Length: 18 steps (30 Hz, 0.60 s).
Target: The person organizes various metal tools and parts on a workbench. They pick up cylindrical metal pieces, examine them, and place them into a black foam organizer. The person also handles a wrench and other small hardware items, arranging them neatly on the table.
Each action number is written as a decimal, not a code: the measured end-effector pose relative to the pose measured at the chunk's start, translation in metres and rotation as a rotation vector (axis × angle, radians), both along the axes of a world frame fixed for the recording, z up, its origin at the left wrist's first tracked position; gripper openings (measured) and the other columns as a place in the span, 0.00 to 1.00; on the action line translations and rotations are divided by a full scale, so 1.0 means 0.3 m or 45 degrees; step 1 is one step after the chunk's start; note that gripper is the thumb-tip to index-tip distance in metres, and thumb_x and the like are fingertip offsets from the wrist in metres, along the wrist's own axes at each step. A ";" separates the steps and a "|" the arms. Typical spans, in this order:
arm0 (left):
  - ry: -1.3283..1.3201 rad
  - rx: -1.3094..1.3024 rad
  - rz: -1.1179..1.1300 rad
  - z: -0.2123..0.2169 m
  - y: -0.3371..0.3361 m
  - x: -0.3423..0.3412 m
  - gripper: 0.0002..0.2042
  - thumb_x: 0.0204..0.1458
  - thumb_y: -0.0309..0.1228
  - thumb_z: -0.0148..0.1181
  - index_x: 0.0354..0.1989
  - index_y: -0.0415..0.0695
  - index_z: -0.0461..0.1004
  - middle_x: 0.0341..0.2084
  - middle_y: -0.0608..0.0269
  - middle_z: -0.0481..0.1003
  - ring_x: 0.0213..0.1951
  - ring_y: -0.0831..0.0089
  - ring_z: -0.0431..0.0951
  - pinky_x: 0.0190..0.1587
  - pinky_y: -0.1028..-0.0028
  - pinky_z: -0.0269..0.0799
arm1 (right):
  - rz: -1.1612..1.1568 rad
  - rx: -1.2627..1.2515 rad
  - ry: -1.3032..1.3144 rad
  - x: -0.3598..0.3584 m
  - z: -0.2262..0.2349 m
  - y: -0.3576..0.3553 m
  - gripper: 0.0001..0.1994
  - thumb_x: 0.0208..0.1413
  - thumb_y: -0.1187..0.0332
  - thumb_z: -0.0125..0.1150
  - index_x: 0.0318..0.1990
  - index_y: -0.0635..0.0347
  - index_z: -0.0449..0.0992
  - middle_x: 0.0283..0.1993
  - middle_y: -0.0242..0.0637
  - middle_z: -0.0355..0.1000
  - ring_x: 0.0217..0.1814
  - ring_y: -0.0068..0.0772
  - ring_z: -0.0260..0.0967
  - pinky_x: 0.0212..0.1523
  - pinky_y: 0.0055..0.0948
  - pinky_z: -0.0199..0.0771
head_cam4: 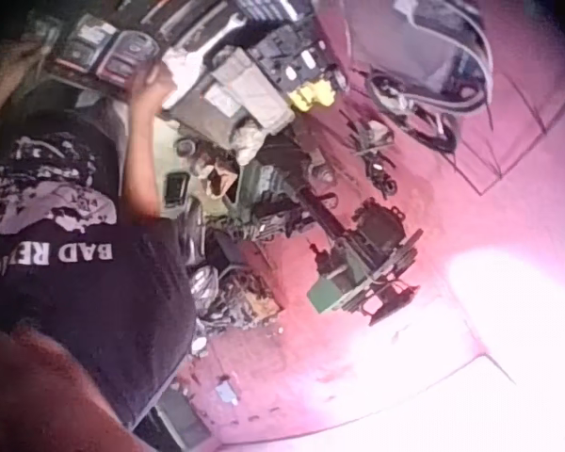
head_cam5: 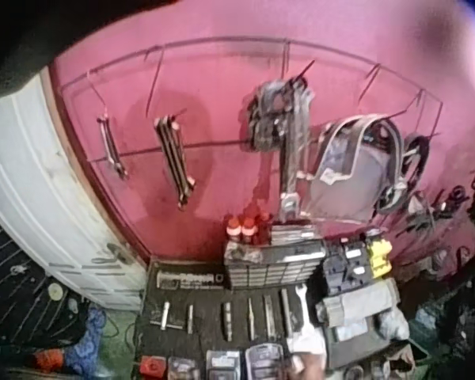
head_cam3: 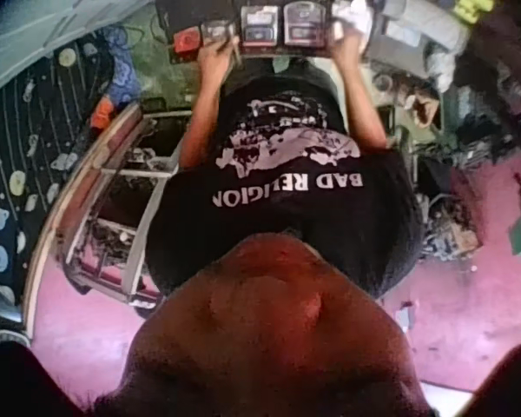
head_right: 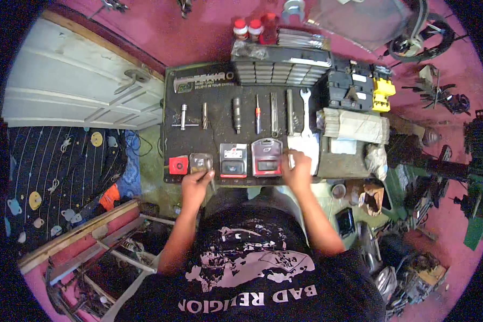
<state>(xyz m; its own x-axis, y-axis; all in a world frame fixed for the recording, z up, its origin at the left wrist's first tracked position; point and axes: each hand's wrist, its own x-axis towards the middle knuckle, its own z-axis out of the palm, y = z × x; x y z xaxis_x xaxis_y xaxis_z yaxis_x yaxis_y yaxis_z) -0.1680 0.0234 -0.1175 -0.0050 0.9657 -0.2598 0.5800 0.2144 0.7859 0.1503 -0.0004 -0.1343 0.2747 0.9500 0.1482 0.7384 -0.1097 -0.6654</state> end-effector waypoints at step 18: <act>0.227 0.007 -0.106 -0.326 0.658 0.181 0.15 0.51 0.42 0.66 0.31 0.40 0.83 0.21 0.45 0.78 0.24 0.52 0.80 0.31 0.61 0.72 | -0.282 -0.296 0.214 -0.625 -0.258 0.414 0.13 0.50 0.68 0.68 0.40 0.65 0.77 0.34 0.53 0.77 0.38 0.55 0.76 0.40 0.46 0.76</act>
<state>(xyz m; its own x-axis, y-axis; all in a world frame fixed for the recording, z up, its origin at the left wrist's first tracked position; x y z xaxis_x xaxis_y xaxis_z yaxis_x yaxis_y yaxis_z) -0.1138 0.2208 -0.2155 0.0295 0.9660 -0.2567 0.7255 0.1560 0.6703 -0.0371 0.1239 -0.2118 0.4797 0.8678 -0.1296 0.5622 -0.4173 -0.7140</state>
